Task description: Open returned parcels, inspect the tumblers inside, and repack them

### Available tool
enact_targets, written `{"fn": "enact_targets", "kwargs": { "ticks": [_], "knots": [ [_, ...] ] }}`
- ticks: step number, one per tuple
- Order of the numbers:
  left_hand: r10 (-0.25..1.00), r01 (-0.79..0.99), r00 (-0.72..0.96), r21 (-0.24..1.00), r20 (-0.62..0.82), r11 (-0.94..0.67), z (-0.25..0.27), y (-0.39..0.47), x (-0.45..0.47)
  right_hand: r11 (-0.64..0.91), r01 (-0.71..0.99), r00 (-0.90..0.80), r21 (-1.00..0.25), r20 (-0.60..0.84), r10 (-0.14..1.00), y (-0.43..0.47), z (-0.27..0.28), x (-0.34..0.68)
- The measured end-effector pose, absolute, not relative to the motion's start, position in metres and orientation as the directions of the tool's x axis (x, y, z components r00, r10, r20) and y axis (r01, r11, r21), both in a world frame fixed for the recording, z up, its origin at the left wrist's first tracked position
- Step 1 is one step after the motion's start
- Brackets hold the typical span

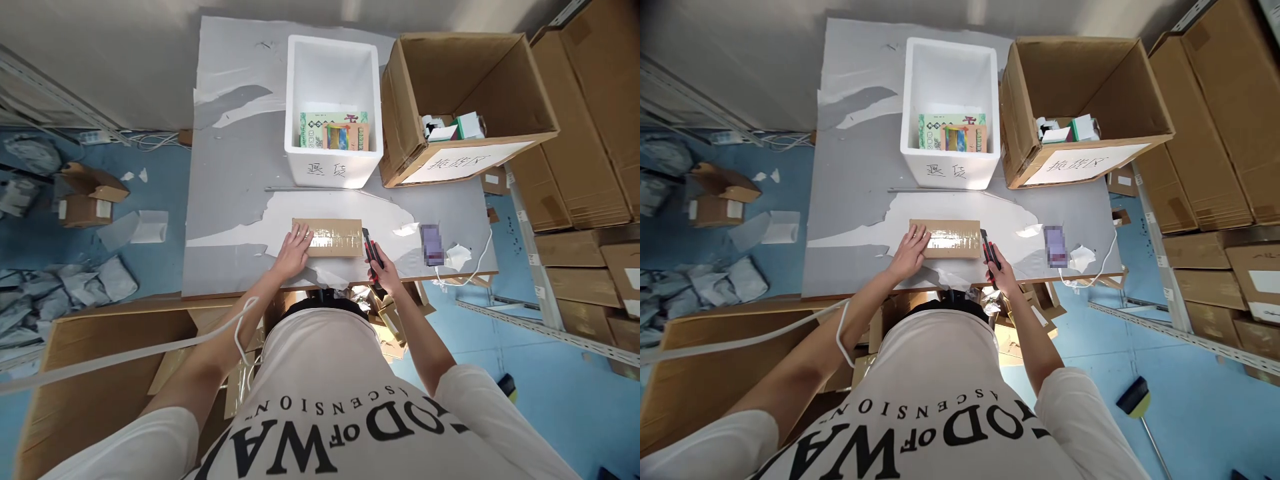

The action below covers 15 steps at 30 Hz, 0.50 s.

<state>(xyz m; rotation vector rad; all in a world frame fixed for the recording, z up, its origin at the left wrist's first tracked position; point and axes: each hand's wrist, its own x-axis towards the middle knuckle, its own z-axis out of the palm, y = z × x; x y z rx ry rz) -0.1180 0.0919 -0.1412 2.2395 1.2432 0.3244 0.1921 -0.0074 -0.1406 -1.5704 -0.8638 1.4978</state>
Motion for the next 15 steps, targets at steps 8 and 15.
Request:
{"fn": "enact_targets", "kwargs": {
  "ticks": [8,15],
  "knots": [
    [0.863,0.720,0.504,0.534,0.038,-0.444,-0.149,0.087,-0.108,-0.488,-0.060,0.039,-0.871,-0.491,0.870,-0.005,-0.133,0.201],
    [0.895,0.728,0.443,0.557,0.061,-0.399,-0.165,0.085,-0.104,-0.503,0.032,-0.046,-0.864,-0.504,0.863,0.001,-0.127,0.221]
  ]
}}
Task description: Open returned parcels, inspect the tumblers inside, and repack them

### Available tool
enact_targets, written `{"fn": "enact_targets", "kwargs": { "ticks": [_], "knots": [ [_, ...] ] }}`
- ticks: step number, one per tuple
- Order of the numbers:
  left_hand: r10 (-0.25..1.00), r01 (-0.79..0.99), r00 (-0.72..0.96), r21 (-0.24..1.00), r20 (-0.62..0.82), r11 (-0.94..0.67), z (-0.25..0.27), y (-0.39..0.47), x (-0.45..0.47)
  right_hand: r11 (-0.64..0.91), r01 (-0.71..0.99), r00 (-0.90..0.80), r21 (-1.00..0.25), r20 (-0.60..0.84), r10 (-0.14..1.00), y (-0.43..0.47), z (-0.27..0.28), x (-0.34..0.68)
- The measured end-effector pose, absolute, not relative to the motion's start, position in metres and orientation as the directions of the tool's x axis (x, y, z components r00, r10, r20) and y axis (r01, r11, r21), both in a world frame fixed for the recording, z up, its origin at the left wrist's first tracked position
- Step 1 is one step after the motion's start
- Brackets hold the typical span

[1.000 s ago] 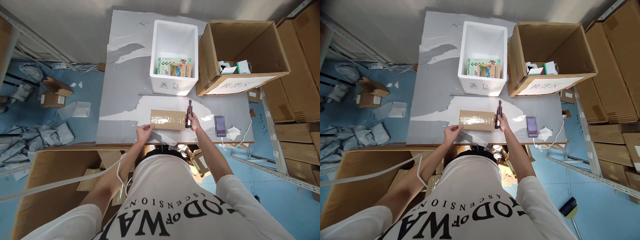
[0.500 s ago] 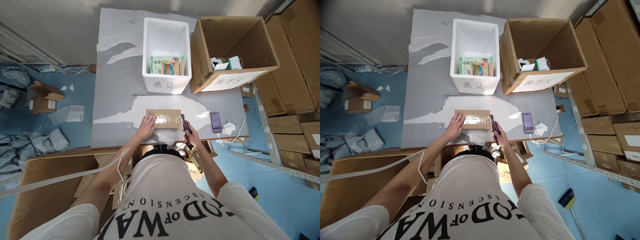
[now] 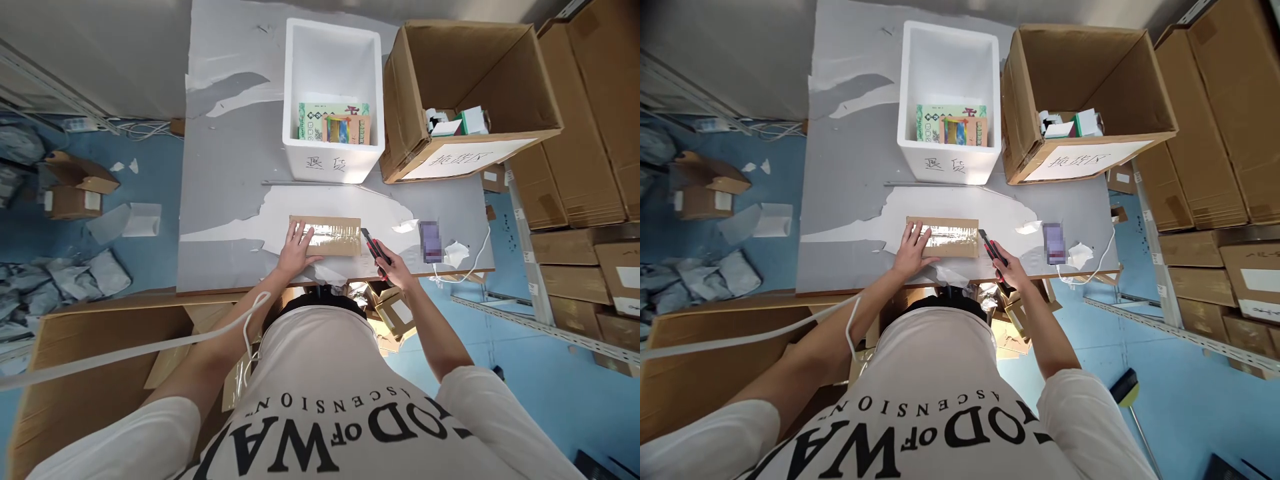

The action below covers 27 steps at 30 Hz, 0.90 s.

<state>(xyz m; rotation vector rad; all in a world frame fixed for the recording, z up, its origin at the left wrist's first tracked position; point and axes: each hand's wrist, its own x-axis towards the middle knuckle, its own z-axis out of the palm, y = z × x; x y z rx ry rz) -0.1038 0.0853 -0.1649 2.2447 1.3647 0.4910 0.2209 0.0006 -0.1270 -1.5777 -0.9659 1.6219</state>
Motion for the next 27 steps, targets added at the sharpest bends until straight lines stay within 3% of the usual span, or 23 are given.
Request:
{"fn": "enact_targets", "kwargs": {
  "ticks": [15,24,27],
  "knots": [
    [0.888,0.738,0.460,0.560,-0.008,-0.377,-0.160,0.084,-0.104,-0.544,0.226,-0.215,-0.808,-0.587,0.781,-0.009,-0.111,0.252],
    [0.880,0.730,0.475,0.552,0.012,-0.402,-0.161,0.085,-0.106,-0.589,0.137,-0.230,-0.796,-0.604,0.763,-0.035,-0.111,0.246],
    [0.876,0.730,0.482,0.550,0.007,-0.406,-0.159,0.086,-0.106,-0.576,0.183,-0.248,-0.797,-0.605,0.757,-0.042,-0.108,0.254]
  ]
}}
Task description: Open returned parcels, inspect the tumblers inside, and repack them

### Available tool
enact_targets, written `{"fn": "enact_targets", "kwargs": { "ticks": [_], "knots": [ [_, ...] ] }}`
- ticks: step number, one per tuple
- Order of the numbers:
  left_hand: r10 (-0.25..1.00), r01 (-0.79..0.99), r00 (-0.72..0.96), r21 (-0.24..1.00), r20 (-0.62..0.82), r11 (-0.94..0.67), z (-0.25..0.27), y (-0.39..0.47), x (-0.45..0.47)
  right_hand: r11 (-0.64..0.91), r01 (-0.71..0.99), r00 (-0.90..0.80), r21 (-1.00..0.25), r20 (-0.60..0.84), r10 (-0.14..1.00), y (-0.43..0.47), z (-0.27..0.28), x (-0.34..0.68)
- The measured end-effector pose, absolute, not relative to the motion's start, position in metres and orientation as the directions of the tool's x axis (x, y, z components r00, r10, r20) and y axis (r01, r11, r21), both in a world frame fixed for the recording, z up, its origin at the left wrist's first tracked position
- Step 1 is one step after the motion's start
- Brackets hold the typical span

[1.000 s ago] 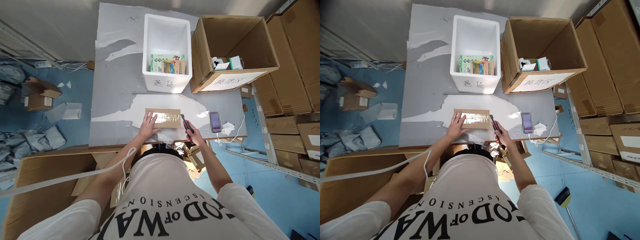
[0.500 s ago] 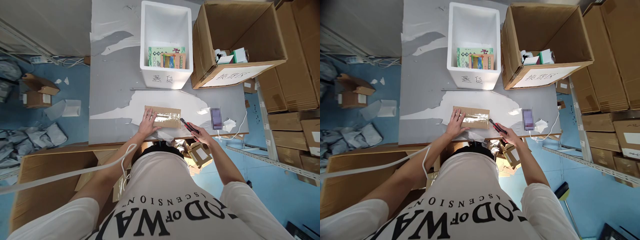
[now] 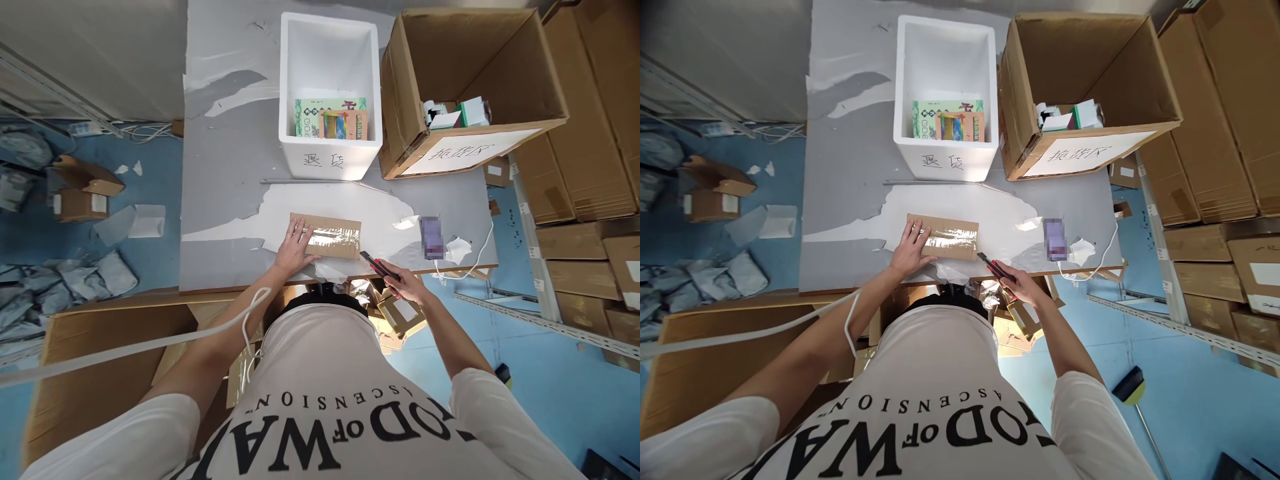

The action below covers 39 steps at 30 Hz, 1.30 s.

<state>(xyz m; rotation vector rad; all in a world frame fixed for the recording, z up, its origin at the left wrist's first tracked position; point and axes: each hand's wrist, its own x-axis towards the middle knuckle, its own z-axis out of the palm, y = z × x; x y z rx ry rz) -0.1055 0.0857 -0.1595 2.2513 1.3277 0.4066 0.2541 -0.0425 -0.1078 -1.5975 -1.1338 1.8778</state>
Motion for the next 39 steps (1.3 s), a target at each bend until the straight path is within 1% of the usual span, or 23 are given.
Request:
{"fn": "enact_targets", "kwargs": {
  "ticks": [2,4,5,6,8,10,12,14,16,18,19,21,22,23,24,25,26,27,29,32,34,37,39],
  "knots": [
    [0.885,0.745,0.465,0.545,-0.009,-0.385,-0.157,0.084,-0.103,-0.553,0.252,-0.184,-0.794,-0.601,0.778,-0.044,-0.109,0.262],
    [0.902,0.774,0.430,0.527,-0.033,-0.350,-0.152,0.081,-0.100,-0.514,0.361,-0.002,-0.778,-0.552,0.834,-0.041,-0.115,0.268],
    [0.912,0.790,0.409,0.515,-0.040,-0.332,-0.150,0.078,-0.098,-0.494,0.431,0.110,-0.755,-0.499,0.859,-0.039,-0.121,0.269],
    [0.921,0.805,0.386,0.504,-0.043,-0.314,-0.148,0.075,-0.096,-0.481,0.505,0.213,-0.716,-0.437,0.874,-0.035,-0.129,0.268],
    [0.939,0.822,0.341,0.495,-0.034,-0.281,-0.145,0.070,-0.092,-0.480,0.630,0.331,-0.610,-0.349,0.877,-0.026,-0.148,0.261],
    [0.952,0.825,0.305,0.502,-0.013,-0.258,-0.144,0.065,-0.089,-0.491,0.696,0.375,-0.524,-0.318,0.871,-0.017,-0.169,0.247],
    [0.947,0.811,0.320,0.511,0.022,-0.286,-0.147,0.062,-0.087,-0.506,0.715,0.406,-0.483,-0.303,0.862,-0.011,-0.187,0.231],
    [0.913,0.766,0.402,0.518,0.074,-0.379,-0.152,0.059,-0.085,-0.531,0.719,0.437,-0.448,-0.302,0.847,-0.007,-0.201,0.217],
    [0.858,0.709,0.493,0.507,0.140,-0.490,-0.159,0.056,-0.083,-0.553,0.751,0.445,-0.360,-0.343,0.827,-0.006,-0.209,0.209],
    [0.817,0.681,0.539,0.464,0.207,-0.567,-0.165,0.054,-0.082,-0.537,0.808,0.431,-0.240,-0.380,0.819,-0.002,-0.208,0.206],
    [0.804,0.681,0.548,0.434,0.232,-0.590,-0.168,0.053,-0.082,-0.514,0.834,0.421,-0.202,-0.370,0.828,0.002,-0.204,0.206],
    [0.787,0.686,0.562,0.387,0.256,-0.616,-0.171,0.050,-0.082,-0.420,0.882,0.359,-0.213,-0.274,0.892,0.016,-0.189,0.206],
    [0.783,0.688,0.567,0.377,0.255,-0.621,-0.173,0.050,-0.082,-0.339,0.909,0.294,-0.243,-0.202,0.934,0.026,-0.179,0.204],
    [0.783,0.689,0.570,0.376,0.248,-0.620,-0.174,0.049,-0.082,-0.221,0.935,0.193,-0.276,-0.126,0.973,0.039,-0.168,0.202],
    [0.789,0.693,0.567,0.381,0.237,-0.613,-0.175,0.049,-0.081,-0.081,0.954,0.065,-0.289,-0.064,0.996,0.052,-0.156,0.197],
    [0.798,0.699,0.559,0.390,0.226,-0.599,-0.177,0.049,-0.081,0.084,0.956,-0.100,-0.280,-0.043,0.994,0.065,-0.145,0.191],
    [0.807,0.704,0.551,0.399,0.213,-0.587,-0.178,0.049,-0.081,0.240,0.936,-0.262,-0.257,-0.053,0.964,0.078,-0.135,0.184],
    [0.812,0.707,0.547,0.408,0.202,-0.578,-0.180,0.049,-0.081,0.350,0.909,-0.375,-0.228,-0.079,0.923,0.090,-0.126,0.176],
    [0.816,0.706,0.546,0.420,0.190,-0.570,-0.183,0.051,-0.080,0.471,0.866,-0.495,-0.167,-0.157,0.854,0.106,-0.113,0.161],
    [0.815,0.704,0.549,0.423,0.185,-0.570,-0.184,0.052,-0.080,0.520,0.849,-0.528,-0.099,-0.223,0.819,0.118,-0.104,0.152],
    [0.814,0.702,0.552,0.425,0.181,-0.571,-0.184,0.051,-0.080,0.487,0.866,-0.499,-0.112,-0.249,0.830,0.127,-0.101,0.155],
    [0.807,0.695,0.566,0.429,0.168,-0.577,-0.182,0.049,-0.081,0.334,0.913,-0.390,-0.236,-0.255,0.885,0.150,-0.100,0.163],
    [0.805,0.696,0.571,0.426,0.158,-0.578,-0.182,0.048,-0.080,0.188,0.924,-0.268,-0.332,-0.214,0.939,0.168,-0.103,0.163]
  ]
}}
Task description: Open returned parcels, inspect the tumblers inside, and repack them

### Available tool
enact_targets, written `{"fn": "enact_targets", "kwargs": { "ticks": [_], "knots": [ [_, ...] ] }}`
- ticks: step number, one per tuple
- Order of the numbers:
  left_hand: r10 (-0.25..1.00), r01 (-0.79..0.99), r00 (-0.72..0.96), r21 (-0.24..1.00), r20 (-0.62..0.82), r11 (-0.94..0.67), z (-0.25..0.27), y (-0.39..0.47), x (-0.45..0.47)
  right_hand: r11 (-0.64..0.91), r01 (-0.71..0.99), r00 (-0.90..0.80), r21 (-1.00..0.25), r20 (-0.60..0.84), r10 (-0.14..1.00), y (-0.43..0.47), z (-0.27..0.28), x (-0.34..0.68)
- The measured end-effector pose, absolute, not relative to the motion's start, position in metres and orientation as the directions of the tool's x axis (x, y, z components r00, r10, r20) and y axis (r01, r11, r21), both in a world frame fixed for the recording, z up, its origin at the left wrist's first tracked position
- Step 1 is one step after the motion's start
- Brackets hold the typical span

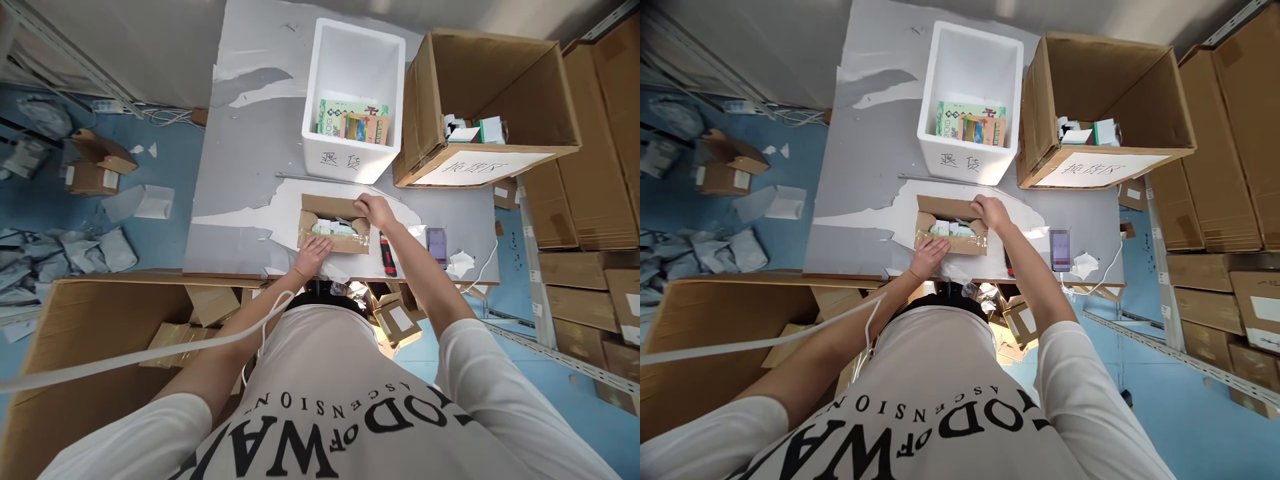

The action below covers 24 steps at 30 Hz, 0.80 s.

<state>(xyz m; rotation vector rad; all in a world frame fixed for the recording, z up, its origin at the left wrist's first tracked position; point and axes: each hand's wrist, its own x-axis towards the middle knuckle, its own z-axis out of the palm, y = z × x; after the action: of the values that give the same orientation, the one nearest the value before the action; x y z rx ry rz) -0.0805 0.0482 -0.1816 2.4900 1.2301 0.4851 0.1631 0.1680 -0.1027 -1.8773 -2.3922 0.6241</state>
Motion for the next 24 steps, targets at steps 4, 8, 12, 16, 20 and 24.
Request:
{"fn": "enact_targets", "kwargs": {
  "ticks": [4,8,12,16,20,24],
  "knots": [
    [0.797,0.694,0.589,0.421,0.133,-0.584,-0.176,0.048,-0.082,-0.037,0.931,0.011,-0.364,-0.072,0.997,0.179,-0.110,0.150],
    [0.789,0.675,0.603,0.451,0.119,-0.584,-0.154,0.054,-0.094,0.354,0.909,-0.328,-0.219,0.150,0.933,0.151,-0.109,0.139],
    [0.824,0.745,0.566,0.416,0.020,-0.521,-0.125,0.082,-0.120,0.784,0.602,-0.792,-0.151,0.016,0.611,0.117,-0.101,0.137],
    [0.782,0.741,0.609,0.447,-0.131,-0.502,-0.116,0.119,-0.148,0.712,0.697,-0.717,-0.093,-0.127,0.685,0.100,-0.091,0.128],
    [0.786,0.730,0.599,0.510,-0.154,-0.456,-0.126,0.134,-0.157,0.575,0.818,-0.565,-0.011,-0.207,0.799,0.071,-0.090,0.116],
    [0.784,0.742,0.600,0.478,-0.159,-0.471,-0.125,0.131,-0.155,0.576,0.814,-0.580,-0.079,-0.160,0.799,0.030,-0.099,0.117]
  ]
}}
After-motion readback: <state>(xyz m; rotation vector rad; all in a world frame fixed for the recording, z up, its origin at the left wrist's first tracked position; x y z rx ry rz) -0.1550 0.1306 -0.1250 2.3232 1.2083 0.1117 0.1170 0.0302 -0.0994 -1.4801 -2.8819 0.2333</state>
